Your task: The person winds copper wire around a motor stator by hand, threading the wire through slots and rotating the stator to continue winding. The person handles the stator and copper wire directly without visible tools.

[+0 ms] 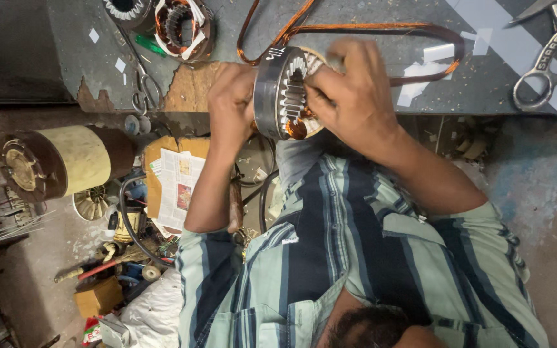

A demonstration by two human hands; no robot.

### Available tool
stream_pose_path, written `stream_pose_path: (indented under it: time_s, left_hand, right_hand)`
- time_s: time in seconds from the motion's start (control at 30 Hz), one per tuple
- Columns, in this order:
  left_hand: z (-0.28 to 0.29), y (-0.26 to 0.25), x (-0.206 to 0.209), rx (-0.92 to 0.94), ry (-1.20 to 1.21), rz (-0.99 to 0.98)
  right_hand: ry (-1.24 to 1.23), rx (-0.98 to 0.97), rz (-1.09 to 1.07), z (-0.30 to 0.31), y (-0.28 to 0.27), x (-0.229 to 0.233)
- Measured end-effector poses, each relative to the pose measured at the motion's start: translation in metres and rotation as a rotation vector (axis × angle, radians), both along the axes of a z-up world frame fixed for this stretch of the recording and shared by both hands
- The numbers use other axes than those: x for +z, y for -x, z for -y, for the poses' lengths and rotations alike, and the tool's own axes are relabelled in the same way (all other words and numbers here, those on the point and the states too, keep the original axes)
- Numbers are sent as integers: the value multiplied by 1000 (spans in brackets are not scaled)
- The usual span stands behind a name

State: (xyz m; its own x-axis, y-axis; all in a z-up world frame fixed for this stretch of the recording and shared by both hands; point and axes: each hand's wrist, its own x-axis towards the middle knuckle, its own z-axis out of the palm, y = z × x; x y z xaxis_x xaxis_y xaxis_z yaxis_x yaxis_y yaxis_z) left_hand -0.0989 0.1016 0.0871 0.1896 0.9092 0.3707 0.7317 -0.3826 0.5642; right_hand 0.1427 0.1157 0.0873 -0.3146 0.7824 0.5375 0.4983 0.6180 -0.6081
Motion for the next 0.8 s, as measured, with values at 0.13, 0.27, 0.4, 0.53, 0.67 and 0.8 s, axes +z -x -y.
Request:
stream_pose_path:
  time_s: [0.13, 0.27, 0.4, 0.53, 0.67, 0.8]
  left_hand:
    - [-17, 14, -10, -65, 102, 107]
    - [-34, 23, -5, -147, 338, 236]
    - [-25, 19, 15, -206, 115, 45]
    - [20, 18, 20, 12, -14, 275]
    - [72, 1, -18, 216, -478, 783]
    - [91, -34, -31, -393, -413, 513]
  right_hand:
    - [70, 110, -230, -1, 0, -10]
    - [326, 146, -430, -11, 9, -30]
    - [325, 120, -346, 1, 3, -38]
    - [310, 63, -196, 46, -38, -28]
    - [461, -167, -31, 68, -77, -37]
    - [323, -265, 300, 71, -88, -55]
